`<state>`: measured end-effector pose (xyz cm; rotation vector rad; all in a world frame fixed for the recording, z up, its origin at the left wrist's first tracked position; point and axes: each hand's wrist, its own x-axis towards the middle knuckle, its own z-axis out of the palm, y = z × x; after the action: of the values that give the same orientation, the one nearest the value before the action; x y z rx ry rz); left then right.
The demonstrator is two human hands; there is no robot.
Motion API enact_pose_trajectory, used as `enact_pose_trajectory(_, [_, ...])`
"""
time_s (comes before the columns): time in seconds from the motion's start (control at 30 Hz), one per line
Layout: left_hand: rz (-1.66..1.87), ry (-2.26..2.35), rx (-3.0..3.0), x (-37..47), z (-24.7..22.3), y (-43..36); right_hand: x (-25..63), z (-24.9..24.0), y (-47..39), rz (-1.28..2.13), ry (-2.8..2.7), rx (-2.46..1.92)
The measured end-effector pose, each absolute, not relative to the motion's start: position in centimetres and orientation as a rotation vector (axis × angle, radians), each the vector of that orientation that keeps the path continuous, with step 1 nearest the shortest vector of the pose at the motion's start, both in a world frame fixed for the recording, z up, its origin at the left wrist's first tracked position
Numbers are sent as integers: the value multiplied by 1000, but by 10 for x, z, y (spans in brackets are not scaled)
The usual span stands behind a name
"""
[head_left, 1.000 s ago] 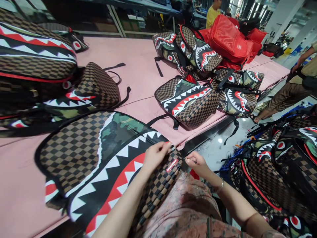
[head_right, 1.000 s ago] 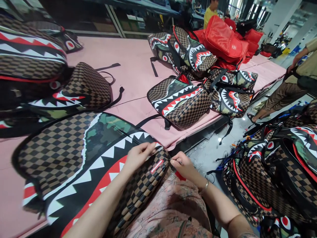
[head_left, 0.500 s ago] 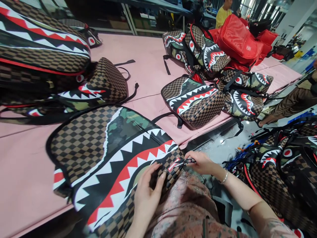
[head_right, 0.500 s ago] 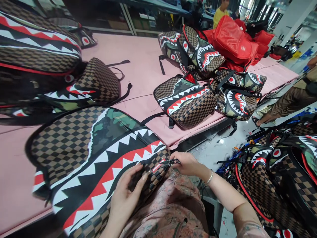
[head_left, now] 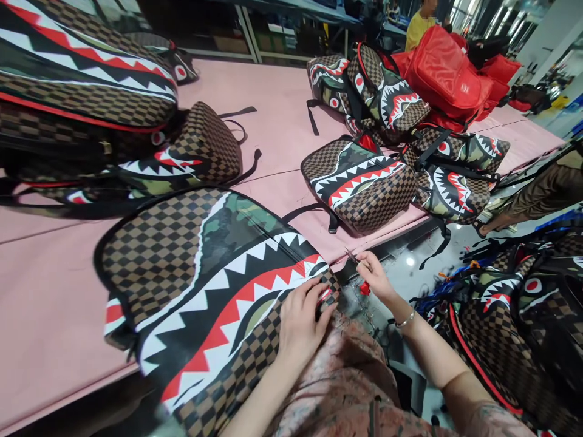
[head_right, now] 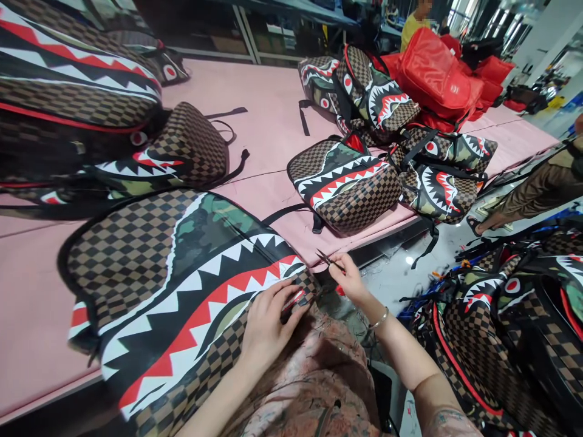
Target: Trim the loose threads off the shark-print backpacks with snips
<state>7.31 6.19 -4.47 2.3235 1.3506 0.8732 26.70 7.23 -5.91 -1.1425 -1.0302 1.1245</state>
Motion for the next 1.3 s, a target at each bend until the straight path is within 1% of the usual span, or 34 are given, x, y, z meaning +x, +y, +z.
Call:
enact_pose_trajectory(0.13, [732,1300,2189,94,-36,79,290,-78,65,871,-1436,-1379])
enact_pose_trajectory(0.27, [808,1324,1908,97,-42,88,301,-91,67,690,-1740,-1385])
enact_pose_trajectory(0.53, [869,1370,1586,83,-50,91,300,-83,89,618,-2076,-1126])
enact_pose_trajectory(0.87, [888,1370,1463,85,-45,88,297,-71,103,592,-2304,-1039])
enact_pose_trajectory(1.1, [886,1375,1364,77,-46,88,296,-71,104,552,-2312,-1032])
enact_pose_trajectory(1.2, [910,1454,1313,62,-45,85,299,-71,103,585,-2286,-1073])
enact_pose_trajectory(1.3, [877,1648,1414,45,-42,79,301,-71,104,597,-2302,-1066])
